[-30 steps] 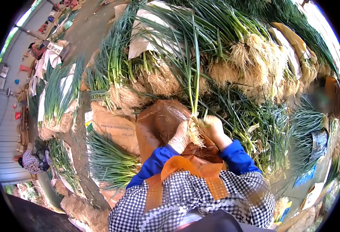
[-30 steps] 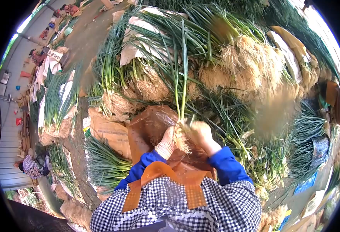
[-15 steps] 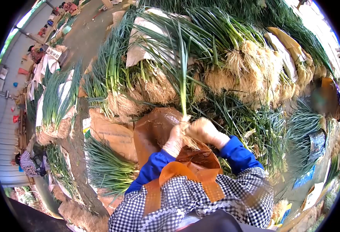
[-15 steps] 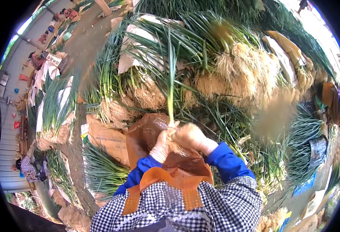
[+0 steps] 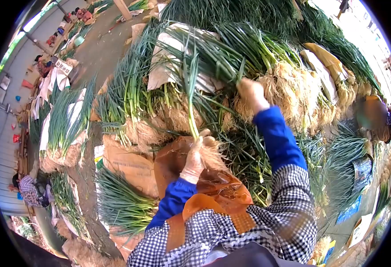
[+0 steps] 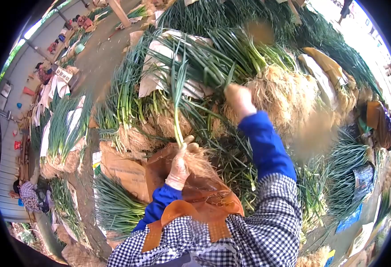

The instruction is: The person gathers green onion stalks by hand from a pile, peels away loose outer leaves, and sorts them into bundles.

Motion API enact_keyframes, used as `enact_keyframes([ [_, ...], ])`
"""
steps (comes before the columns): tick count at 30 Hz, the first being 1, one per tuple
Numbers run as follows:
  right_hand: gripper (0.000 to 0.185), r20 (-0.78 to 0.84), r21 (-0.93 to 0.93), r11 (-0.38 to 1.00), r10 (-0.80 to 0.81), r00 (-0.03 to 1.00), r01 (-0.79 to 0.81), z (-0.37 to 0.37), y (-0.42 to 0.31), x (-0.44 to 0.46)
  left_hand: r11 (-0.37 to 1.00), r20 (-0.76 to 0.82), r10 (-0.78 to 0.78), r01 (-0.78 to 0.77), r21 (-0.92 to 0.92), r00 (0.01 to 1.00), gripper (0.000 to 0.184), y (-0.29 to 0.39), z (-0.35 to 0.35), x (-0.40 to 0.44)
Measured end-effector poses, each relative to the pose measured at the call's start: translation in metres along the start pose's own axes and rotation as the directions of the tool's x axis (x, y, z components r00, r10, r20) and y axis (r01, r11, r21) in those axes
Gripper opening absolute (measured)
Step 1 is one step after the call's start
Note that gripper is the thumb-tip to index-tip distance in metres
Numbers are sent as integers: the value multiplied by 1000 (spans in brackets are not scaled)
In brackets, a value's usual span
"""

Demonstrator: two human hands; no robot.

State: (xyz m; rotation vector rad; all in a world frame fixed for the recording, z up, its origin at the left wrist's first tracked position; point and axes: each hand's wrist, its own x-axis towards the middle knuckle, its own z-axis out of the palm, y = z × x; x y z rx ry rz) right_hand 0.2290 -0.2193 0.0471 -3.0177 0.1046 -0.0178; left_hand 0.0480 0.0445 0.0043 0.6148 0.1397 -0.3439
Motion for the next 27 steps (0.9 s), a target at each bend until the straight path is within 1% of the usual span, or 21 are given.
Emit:
enact_keyframes([
  [2,27,228,-85,975,-183,956,206,-23,-23,-67,994,78,-20,28,-106,997,54,15,8,-11],
  [3,29,502,-145,895,-300,811,421,-36,-31,-84,998,47,-2,5,-70,999,43,19,12,-13],
  [4,29,509,159,859,-493,705,486,-54,-23,-100,995,27,12,-9,-100,1000,36,19,15,-13],
  [5,29,446,448,740,-671,593,501,-67,-13,-110,992,9,26,-25,-127,1000,28,20,18,-11],
  [6,35,566,197,905,-419,710,377,-79,-14,-91,992,17,24,-22,-123,1000,28,18,15,-6],
  [7,39,417,-18,966,-226,880,257,-85,0,-61,989,66,15,-5,-150,998,20,15,7,1],
  [8,43,231,-170,984,-13,973,54,-91,14,-31,984,114,9,12,-178,993,14,13,4,4],
  [10,38,-211,-123,971,176,962,-204,-85,74,16,977,133,-18,46,-207,991,13,10,16,0],
  [11,33,-223,-53,960,257,941,-274,-86,86,29,969,144,-45,78,-232,989,14,9,22,-1],
  [13,31,-81,-124,974,180,980,-189,-88,85,27,981,173,-49,79,-175,984,17,10,28,-2],
  [14,28,-172,88,983,174,970,-161,-83,77,9,987,181,-26,54,-153,983,17,11,30,-2],
  [15,26,-168,164,976,168,971,-141,-77,69,-4,990,184,-6,32,-136,983,16,11,34,-5],
  [16,24,-123,220,966,168,978,-138,-71,54,-21,993,52,-42,48,-108,998,19,9,35,-6],
  [17,23,-79,262,957,151,985,-126,-67,37,-44,998,177,-29,37,-42,984,14,1,18,3],
  [18,23,-63,295,952,107,992,-84,-58,18,-71,997,121,-71,72,-1,990,10,-3,23,0],
  [19,21,-180,269,962,2,984,48,-49,1,-102,993,66,-116,113,41,991,8,-9,33,-2],
  [21,21,-329,425,901,68,942,84,-37,-5,-122,976,12,-198,196,97,980,5,-16,43,-2],
  [23,29,-265,461,877,282,922,-136,-55,10,-91,969,-40,-231,234,80,972,6,-26,39,-2],
  [24,34,-453,391,918,252,855,-64,-47,24,-68,966,-38,-239,242,91,970,6,-29,37,-2],
  [25,40,-431,342,930,284,856,-136,-67,26,-55,965,-35,-246,248,84,969,6,-31,35,-3],
  [27,41,-328,381,917,253,910,-118,-10,77,16,972,-38,-227,229,56,973,8,-30,35,-5],
])
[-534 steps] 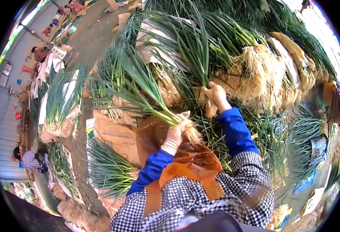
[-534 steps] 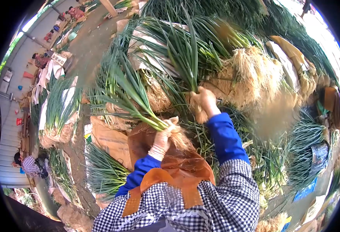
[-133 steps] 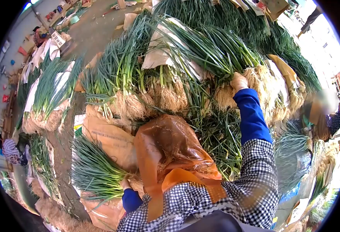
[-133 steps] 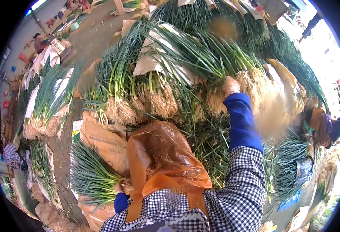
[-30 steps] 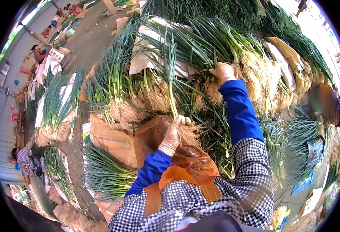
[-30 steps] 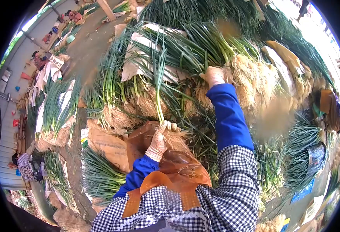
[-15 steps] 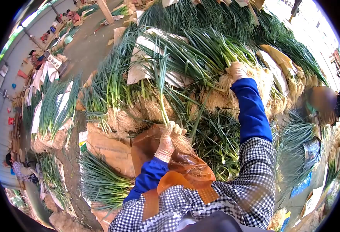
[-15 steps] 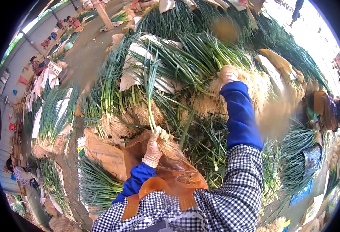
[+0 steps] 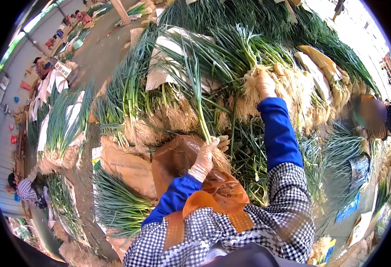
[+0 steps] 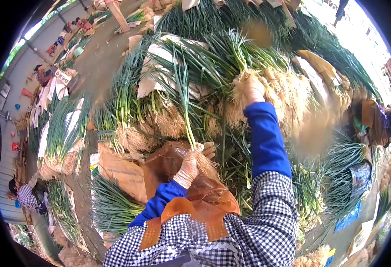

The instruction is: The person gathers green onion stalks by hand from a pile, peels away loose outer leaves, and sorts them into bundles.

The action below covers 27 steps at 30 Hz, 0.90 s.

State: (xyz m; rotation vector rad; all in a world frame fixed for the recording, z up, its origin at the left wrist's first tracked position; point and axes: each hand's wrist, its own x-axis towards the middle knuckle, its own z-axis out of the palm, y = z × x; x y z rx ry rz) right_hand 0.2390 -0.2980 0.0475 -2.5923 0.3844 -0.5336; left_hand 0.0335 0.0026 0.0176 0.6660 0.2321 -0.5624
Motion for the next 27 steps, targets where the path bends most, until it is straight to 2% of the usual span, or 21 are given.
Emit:
enact_keyframes([
  [1,41,37,371,917,144,989,-147,1,-11,-2,1000,7,31,-31,-4,999,8,2,-1,-2],
  [2,40,49,393,903,167,985,-172,3,-22,-3,998,9,61,-61,-14,998,9,3,-4,-4],
  [5,39,96,101,985,127,987,-137,-15,-62,-38,992,-33,67,-70,-108,997,11,6,-25,5],
  [6,38,132,-76,993,104,986,-94,-38,-89,-74,993,-30,87,-89,-82,996,18,14,-19,-2],
  [8,34,140,-46,999,-18,990,24,-24,-72,-126,989,-46,149,-149,5,988,25,14,-25,1],
  [11,32,121,138,990,-40,992,23,6,-27,-140,993,-83,120,-119,14,989,23,10,-20,6],
  [12,31,127,-186,981,-22,992,46,-23,-50,-141,993,-85,119,-117,24,989,23,11,-18,6],
  [13,38,-113,-122,979,-179,977,165,-21,-48,-142,993,-79,115,-113,32,990,23,9,-22,9],
  [14,45,-242,-133,925,-377,894,355,-18,-47,-143,994,-95,105,-103,23,990,24,7,-26,12],
  [16,50,146,-341,839,-399,905,424,-35,-88,-147,995,-109,96,-95,12,989,25,3,-33,16],
  [17,50,151,-411,788,-438,886,459,-15,-85,-144,995,-95,98,-98,0,991,28,3,-34,18],
  [18,40,64,-333,736,-606,793,589,-14,-87,-142,994,-86,102,-104,-14,991,30,5,-31,16],
  [20,32,374,-492,587,-524,765,643,-8,-90,-155,995,-57,96,-97,-26,994,31,10,-24,12],
  [21,26,172,-365,652,-654,737,664,6,-85,-174,995,11,63,-62,-81,998,35,11,-24,10],
  [22,21,435,-188,747,-519,736,638,-30,-119,-194,993,34,3,1,-114,999,40,11,-24,8],
  [23,17,448,21,738,-610,654,674,-26,-111,-214,990,-25,-91,88,-108,996,43,10,-27,6],
  [24,13,242,351,573,-819,520,740,-27,-105,-235,979,-79,-182,173,-106,980,47,11,-29,6],
  [25,9,177,473,544,-829,530,693,-33,-105,-252,918,391,-237,336,-209,890,49,13,-33,9],
  [26,7,110,586,501,-828,550,637,-37,-105,-263,931,347,-276,339,-135,896,49,9,-36,9],
  [27,9,185,556,641,-716,673,529,-42,-103,-263,961,163,-247,263,-86,955,46,3,-35,11],
])
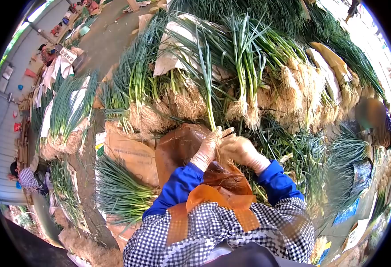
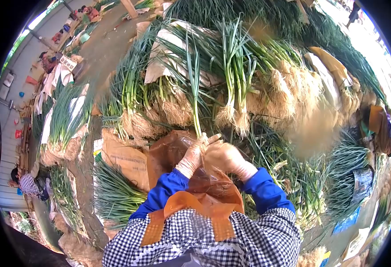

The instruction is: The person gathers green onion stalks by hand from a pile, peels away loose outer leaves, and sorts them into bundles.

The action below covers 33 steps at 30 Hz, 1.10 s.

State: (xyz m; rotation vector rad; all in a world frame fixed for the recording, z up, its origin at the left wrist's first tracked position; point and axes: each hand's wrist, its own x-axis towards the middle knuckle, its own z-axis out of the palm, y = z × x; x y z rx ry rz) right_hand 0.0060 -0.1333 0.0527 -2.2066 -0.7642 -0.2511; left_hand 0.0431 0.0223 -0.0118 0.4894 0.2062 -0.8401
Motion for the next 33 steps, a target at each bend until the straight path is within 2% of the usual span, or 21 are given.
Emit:
enact_keyframes([
  [1,11,-33,-2,984,179,983,-179,-6,3,-4,995,-180,71,-58,75,981,43,-5,1,2],
  [2,22,-164,29,889,455,875,-456,-10,22,1,981,-180,136,-107,162,974,40,-4,1,1],
  [3,33,-278,137,725,683,676,-675,-14,41,6,957,-171,200,-155,247,965,36,-3,3,-1],
  [4,37,-364,201,670,728,581,-714,-18,62,18,959,-205,242,-202,197,948,32,-5,6,-2],
  [5,47,-200,500,510,854,480,-700,-16,93,30,961,-227,240,-198,193,944,31,-4,1,0],
  [7,53,70,756,287,858,508,-588,-23,94,47,940,-253,304,-246,237,918,31,-1,7,-3],
  [9,54,-227,480,650,740,633,-588,2,99,58,919,-244,362,-300,256,900,29,5,10,-4],
  [11,37,-87,171,628,777,623,-759,6,67,60,896,-241,417,-353,270,876,28,12,14,-7],
  [13,31,-47,-71,715,694,718,-696,12,35,29,955,-259,224,-158,252,940,21,18,34,-21],
  [16,24,112,60,881,461,880,-469,7,19,-10,930,-168,184,-116,349,969,10,1,19,-21],
  [17,29,371,301,602,641,672,-739,-7,23,-8,929,-177,172,-100,356,969,12,-6,11,-18],
  [19,40,57,635,330,882,469,-698,-19,41,4,942,-250,157,-69,328,956,16,-11,11,-10],
  [21,51,-7,677,350,883,470,-648,-28,66,23,901,-240,295,-186,391,925,10,-17,10,-1],
  [22,59,-185,587,526,827,530,-615,-3,105,21,819,-243,365,-187,542,899,15,-16,-5,10],
  [23,71,-265,65,545,817,512,-836,-10,109,35,772,-183,467,-298,562,865,28,-16,-17,18],
  [25,76,-291,-39,507,819,495,-861,-2,130,50,760,-220,555,-382,526,802,30,-8,-3,27],
  [27,47,-170,367,614,783,598,-699,9,146,49,782,-193,529,-387,488,827,34,-4,-6,34],
  [29,38,-120,551,568,779,616,-611,21,141,50,774,-201,409,-223,592,890,32,-4,-17,51],
  [30,37,-148,511,594,772,618,-621,12,114,52,735,-214,427,-199,648,879,27,-6,-3,49],
  [31,37,-164,350,673,729,664,-652,14,114,45,850,-187,306,-179,496,933,21,-7,7,47],
  [33,34,-259,19,696,697,669,-718,-3,79,42,905,-266,328,-221,363,906,17,-17,26,37],
])
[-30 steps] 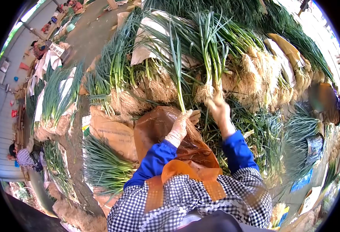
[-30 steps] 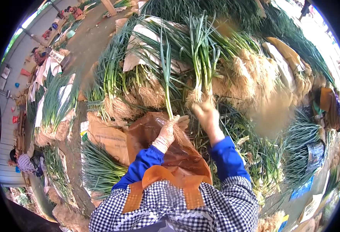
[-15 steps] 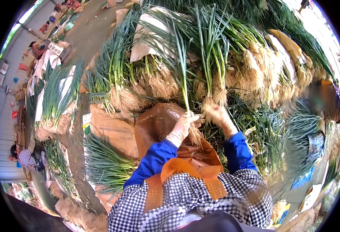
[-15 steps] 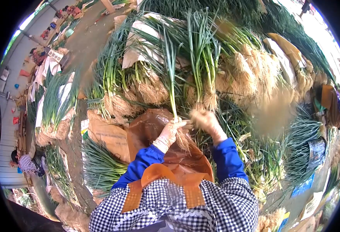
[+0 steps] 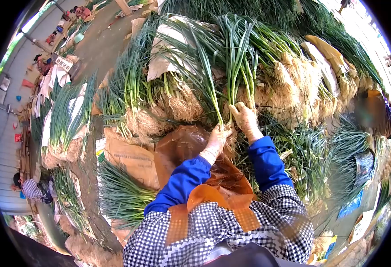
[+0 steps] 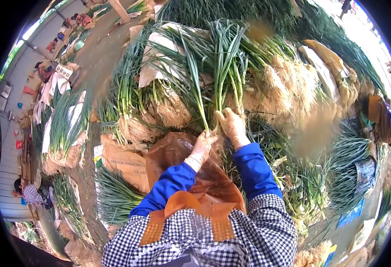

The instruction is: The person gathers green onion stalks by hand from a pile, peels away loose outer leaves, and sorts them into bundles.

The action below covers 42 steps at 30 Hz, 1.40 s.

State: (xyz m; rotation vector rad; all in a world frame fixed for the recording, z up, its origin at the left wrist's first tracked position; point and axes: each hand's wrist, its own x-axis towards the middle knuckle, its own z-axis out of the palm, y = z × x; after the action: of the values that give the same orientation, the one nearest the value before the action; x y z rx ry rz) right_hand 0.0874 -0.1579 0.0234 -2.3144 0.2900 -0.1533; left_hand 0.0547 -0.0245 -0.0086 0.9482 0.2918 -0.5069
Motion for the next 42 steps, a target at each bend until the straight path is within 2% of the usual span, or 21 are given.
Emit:
enact_keyframes([
  [1,32,-29,-116,993,-39,999,35,-3,1,-2,991,-13,126,-125,44,992,16,1,6,-5],
  [4,25,-39,-69,982,-181,983,178,-12,-1,-27,994,121,-42,53,-92,992,10,14,-11,-19],
  [6,23,177,25,907,-418,891,421,-28,0,-61,977,36,-112,116,-178,993,7,21,-28,-18],
  [8,23,57,75,932,-359,932,354,-34,13,-87,949,140,-85,123,-289,986,10,30,-31,-26],
  [11,18,138,322,916,203,969,-238,-31,74,-70,880,349,-111,255,-400,930,15,35,-27,-32],
  [14,26,91,597,798,37,995,-84,-17,38,-60,795,449,-184,401,-455,874,20,23,-24,-48],
  [16,34,326,673,685,65,943,-280,-21,5,-46,758,488,-197,448,-474,850,23,17,-18,-63],
  [18,38,282,621,771,-49,958,-143,10,5,-38,814,439,-162,372,-447,884,25,3,-24,-61],
  [19,43,205,183,983,-23,978,-15,22,8,-36,855,355,-169,316,-412,920,23,3,-23,-62],
  [20,44,40,21,996,-92,995,91,32,13,-43,891,268,-168,262,-370,949,22,4,-22,-61],
  [23,43,100,-324,925,-173,980,196,24,13,-73,910,153,-150,197,-364,977,18,-5,-26,-54],
  [24,37,235,-354,856,-309,922,377,2,0,-92,942,-137,-210,162,-295,968,13,3,-8,-60],
  [26,27,284,-122,783,-562,777,610,-18,32,-122,942,138,-139,174,-285,981,8,-8,-29,-50],
  [28,30,584,-222,830,-307,752,512,-47,62,-125,962,-13,-76,70,-262,997,6,-7,-32,-47],
  [30,34,712,-594,718,259,653,363,-59,69,-100,977,6,-59,59,-205,998,6,-8,-31,-52],
  [32,48,248,-223,969,-52,967,109,-44,45,-86,995,-10,-32,31,-92,999,8,-8,-19,-54],
  [33,48,172,-30,999,-35,985,40,-45,10,-79,997,-94,6,-13,-74,996,13,-25,-24,-46],
  [36,34,233,205,978,-79,969,31,19,15,-51,978,-35,19,-26,-209,999,18,-32,-31,-43],
  [38,28,346,695,687,-61,936,-212,29,9,-60,970,-121,42,-70,-232,992,20,-25,-29,-40],
  [40,26,401,819,474,-72,913,-323,22,-9,-86,977,-33,41,-47,-208,999,21,-12,-22,-46],
  [42,24,173,525,851,-109,979,2,16,-13,-110,985,-48,55,-62,-159,997,20,-19,-24,-46],
])
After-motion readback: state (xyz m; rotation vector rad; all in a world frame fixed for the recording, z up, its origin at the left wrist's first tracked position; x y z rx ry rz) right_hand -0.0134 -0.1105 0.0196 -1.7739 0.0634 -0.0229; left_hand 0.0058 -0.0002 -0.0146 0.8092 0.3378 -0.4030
